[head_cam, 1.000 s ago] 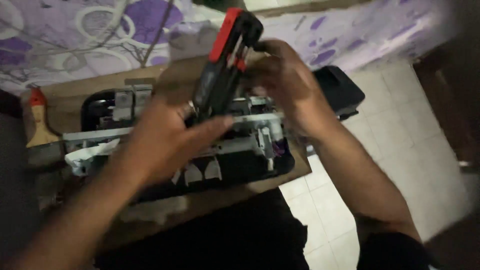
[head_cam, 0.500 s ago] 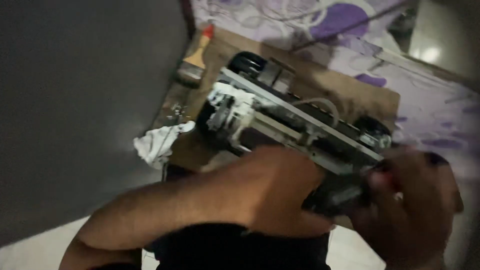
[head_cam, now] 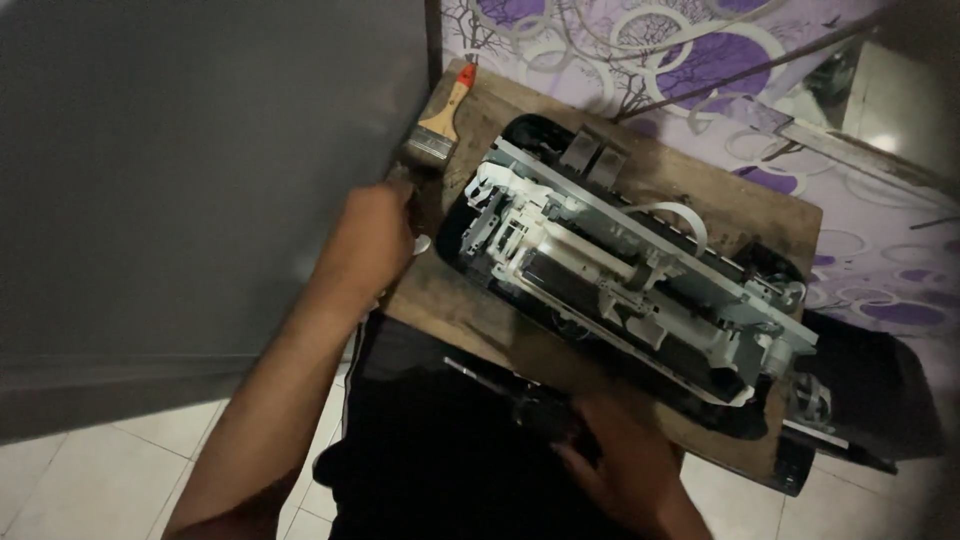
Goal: Disassembling a printer by removing screws and internal components to access the inner workings.
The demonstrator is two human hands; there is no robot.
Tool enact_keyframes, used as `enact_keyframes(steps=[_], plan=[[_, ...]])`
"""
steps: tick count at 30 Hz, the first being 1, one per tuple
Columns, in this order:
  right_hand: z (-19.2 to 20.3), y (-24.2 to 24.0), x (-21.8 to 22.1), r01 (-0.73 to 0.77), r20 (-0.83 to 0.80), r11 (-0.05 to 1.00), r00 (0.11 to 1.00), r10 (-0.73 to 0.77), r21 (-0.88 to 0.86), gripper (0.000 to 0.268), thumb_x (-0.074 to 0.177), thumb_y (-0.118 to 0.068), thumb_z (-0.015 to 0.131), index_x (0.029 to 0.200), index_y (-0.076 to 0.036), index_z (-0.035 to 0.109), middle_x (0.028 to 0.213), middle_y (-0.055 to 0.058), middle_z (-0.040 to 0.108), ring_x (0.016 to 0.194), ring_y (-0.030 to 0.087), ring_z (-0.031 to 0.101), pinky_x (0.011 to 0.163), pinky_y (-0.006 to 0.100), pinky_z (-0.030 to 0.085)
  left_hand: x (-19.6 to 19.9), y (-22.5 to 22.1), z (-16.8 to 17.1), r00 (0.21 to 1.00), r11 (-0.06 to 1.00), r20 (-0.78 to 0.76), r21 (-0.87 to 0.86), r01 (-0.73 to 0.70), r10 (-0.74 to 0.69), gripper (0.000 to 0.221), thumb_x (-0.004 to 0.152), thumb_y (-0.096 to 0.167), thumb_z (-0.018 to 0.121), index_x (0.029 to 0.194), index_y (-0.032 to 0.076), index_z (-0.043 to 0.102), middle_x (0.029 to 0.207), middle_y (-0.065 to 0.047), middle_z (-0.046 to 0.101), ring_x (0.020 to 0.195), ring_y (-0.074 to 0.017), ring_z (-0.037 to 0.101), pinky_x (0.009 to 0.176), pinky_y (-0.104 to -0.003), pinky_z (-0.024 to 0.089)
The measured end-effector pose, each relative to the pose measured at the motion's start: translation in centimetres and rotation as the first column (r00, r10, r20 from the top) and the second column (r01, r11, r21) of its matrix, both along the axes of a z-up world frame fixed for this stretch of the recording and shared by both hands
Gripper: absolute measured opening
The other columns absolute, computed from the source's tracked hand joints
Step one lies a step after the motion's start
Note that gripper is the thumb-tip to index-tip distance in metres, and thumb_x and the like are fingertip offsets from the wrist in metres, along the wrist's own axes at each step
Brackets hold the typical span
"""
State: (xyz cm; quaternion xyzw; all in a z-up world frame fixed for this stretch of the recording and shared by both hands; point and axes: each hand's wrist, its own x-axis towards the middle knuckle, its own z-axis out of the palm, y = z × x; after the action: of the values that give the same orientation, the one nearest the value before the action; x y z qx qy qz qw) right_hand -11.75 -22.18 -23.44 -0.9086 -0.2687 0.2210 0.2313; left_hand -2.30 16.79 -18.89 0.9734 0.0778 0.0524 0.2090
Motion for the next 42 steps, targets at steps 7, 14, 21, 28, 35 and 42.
enact_keyframes(steps=[7, 14, 21, 28, 35, 42], plan=[[-0.2, 2.5, 1.3, 0.062, 0.002, 0.997, 0.998, -0.062, 0.038, 0.040, 0.083, -0.032, 0.082, 0.117, -0.021, 0.066, 0.107, 0.000, 0.073, 0.100, 0.023, 0.069, 0.083, 0.039, 0.054, 2.3, 1.9, -5.7, 0.997, 0.960, 0.017, 0.270, -0.073, 0.071, 0.003, 0.083, 0.008, 0.070, 0.085, 0.008, 0.069, 0.076, -0.019, 0.071, 0.067, -0.0406, 0.071, 0.053, -0.053, 0.055], [-2.3, 2.5, 2.3, 0.121, -0.029, 0.988, 0.992, -0.124, -0.095, 0.046, 0.082, -0.049, 0.081, 0.115, -0.021, 0.066, 0.104, 0.002, 0.075, 0.099, 0.025, 0.071, 0.082, 0.041, 0.054, 2.4, 1.7, -5.5, 0.993, 0.975, -0.118, 0.216, 0.045, -0.019, 0.015, 0.093, 0.024, 0.074, 0.094, 0.009, 0.071, 0.084, -0.016, 0.073, 0.073, -0.0386, 0.072, 0.059, -0.052, 0.056], [-1.3, 3.5, 2.6, 0.096, 0.001, 0.992, 0.995, -0.096, -0.081, 0.033, 0.087, -0.051, 0.074, 0.098, -0.022, 0.063, 0.090, 0.001, 0.073, 0.083, 0.023, 0.069, 0.069, 0.041, 0.052, 2.5, 2.1, -7.0, 0.986, 0.979, -0.164, 0.194, 0.060, -0.028, 0.006, 0.091, 0.004, 0.065, 0.093, 0.005, 0.070, 0.079, -0.018, 0.071, 0.068, -0.0375, 0.069, 0.056, -0.052, 0.054], [-2.9, 4.1, 2.3, 0.160, 0.098, 0.982, 0.984, -0.151, -0.099, 0.041, 0.079, -0.051, 0.079, 0.107, -0.024, 0.069, 0.100, 0.001, 0.076, 0.089, 0.027, 0.073, 0.072, 0.044, 0.056, 1.8, 1.4, -5.4, 0.979, 0.993, -0.204, 0.117, 0.022, 0.002, 0.017, 0.093, 0.021, 0.067, 0.094, 0.004, 0.066, 0.081, -0.022, 0.071, 0.069, -0.0434, 0.069, 0.057, -0.053, 0.053], [-0.6, 4.8, 2.5, 0.253, 0.053, 0.967, 0.967, -0.251, -0.039, 0.063, 0.077, -0.046, 0.083, 0.131, -0.020, 0.064, 0.115, -0.001, 0.076, 0.103, 0.022, 0.073, 0.083, 0.039, 0.058, 0.4, 1.7, -2.4, 0.995, 0.999, -0.096, -0.034, -0.031, 0.028, 0.016, 0.093, 0.016, 0.071, 0.102, 0.003, 0.071, 0.092, -0.019, 0.074, 0.078, -0.0387, 0.070, 0.063, -0.051, 0.052], [-2.8, 4.3, 1.5, 0.299, 0.246, 0.936, 0.937, -0.249, -0.188, 0.059, 0.076, -0.064, 0.078, 0.124, -0.030, 0.072, 0.110, 0.006, 0.073, 0.102, 0.029, 0.069, 0.077, 0.049, 0.058, -3.8, -0.4, 0.8, 0.887, 0.952, 0.459, -0.290, 0.098, 0.049, 0.021, 0.098, -0.001, 0.060, 0.114, -0.002, 0.072, 0.106, -0.017, 0.075, 0.094, -0.0285, 0.072, 0.081, -0.040, 0.057]])
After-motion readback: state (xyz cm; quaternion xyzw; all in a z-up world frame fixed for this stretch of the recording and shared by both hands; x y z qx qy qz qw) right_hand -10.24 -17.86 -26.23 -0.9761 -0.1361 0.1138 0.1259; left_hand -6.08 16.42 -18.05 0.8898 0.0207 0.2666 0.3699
